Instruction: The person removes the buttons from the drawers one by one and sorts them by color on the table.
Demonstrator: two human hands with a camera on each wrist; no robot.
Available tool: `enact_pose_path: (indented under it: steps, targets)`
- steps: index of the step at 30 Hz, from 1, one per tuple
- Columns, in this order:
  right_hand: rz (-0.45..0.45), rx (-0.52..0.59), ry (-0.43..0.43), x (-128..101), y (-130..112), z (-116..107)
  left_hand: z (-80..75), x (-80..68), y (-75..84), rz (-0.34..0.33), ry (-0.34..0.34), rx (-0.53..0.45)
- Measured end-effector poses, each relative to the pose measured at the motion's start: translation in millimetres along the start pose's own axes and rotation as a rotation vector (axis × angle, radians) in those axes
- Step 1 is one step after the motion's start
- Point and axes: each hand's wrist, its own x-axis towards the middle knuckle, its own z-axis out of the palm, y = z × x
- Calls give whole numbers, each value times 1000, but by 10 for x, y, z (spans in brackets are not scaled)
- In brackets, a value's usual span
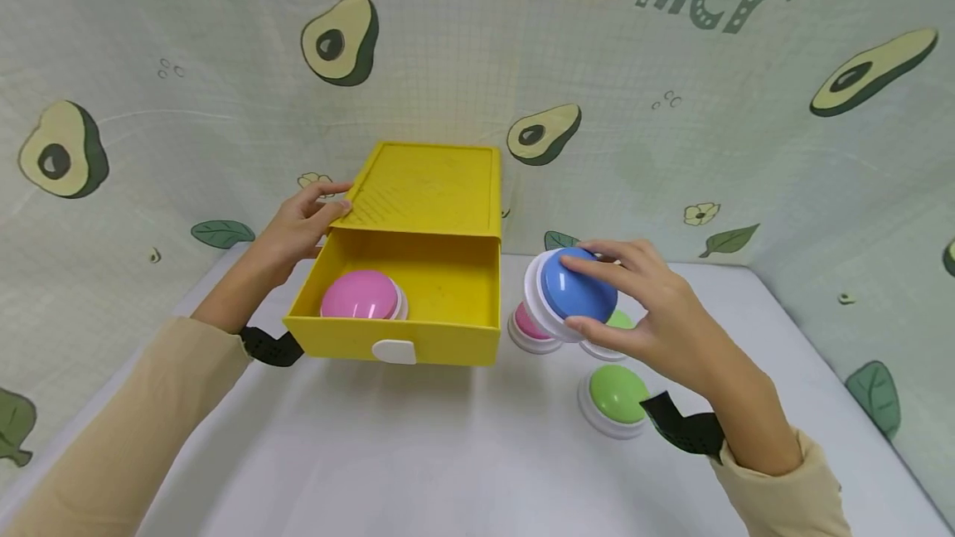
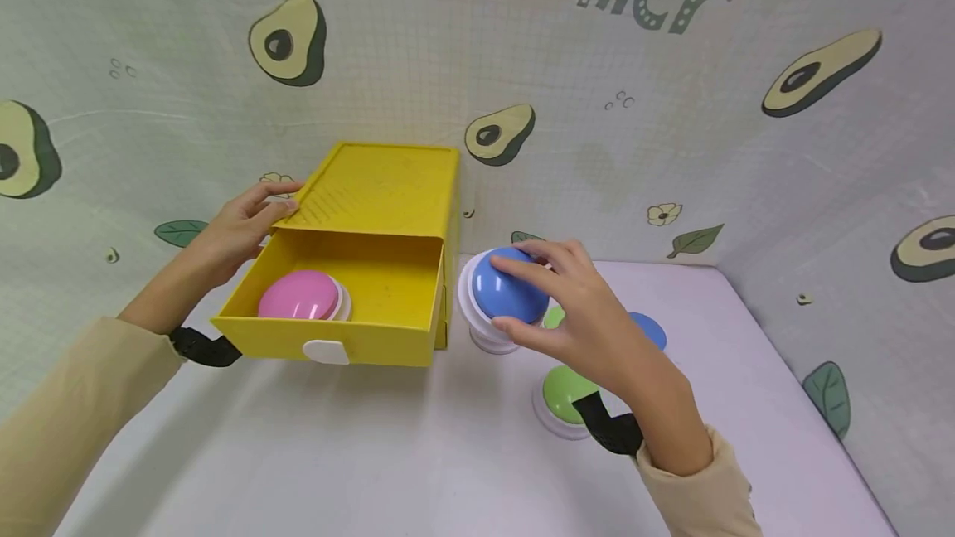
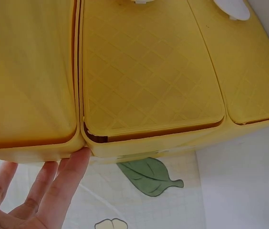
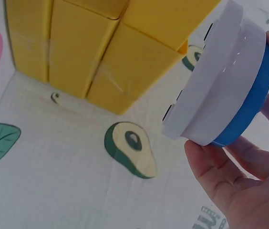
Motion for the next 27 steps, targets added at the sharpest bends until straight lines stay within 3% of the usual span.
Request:
enact_pose_path:
  steps: [7, 27]
  targets:
    - [118, -47, -33, -333, 156, -44, 4, 5, 3, 2, 0, 10]
    - [332, -163, -72, -1317, 764, -33, 7, 11, 0, -9, 3, 16]
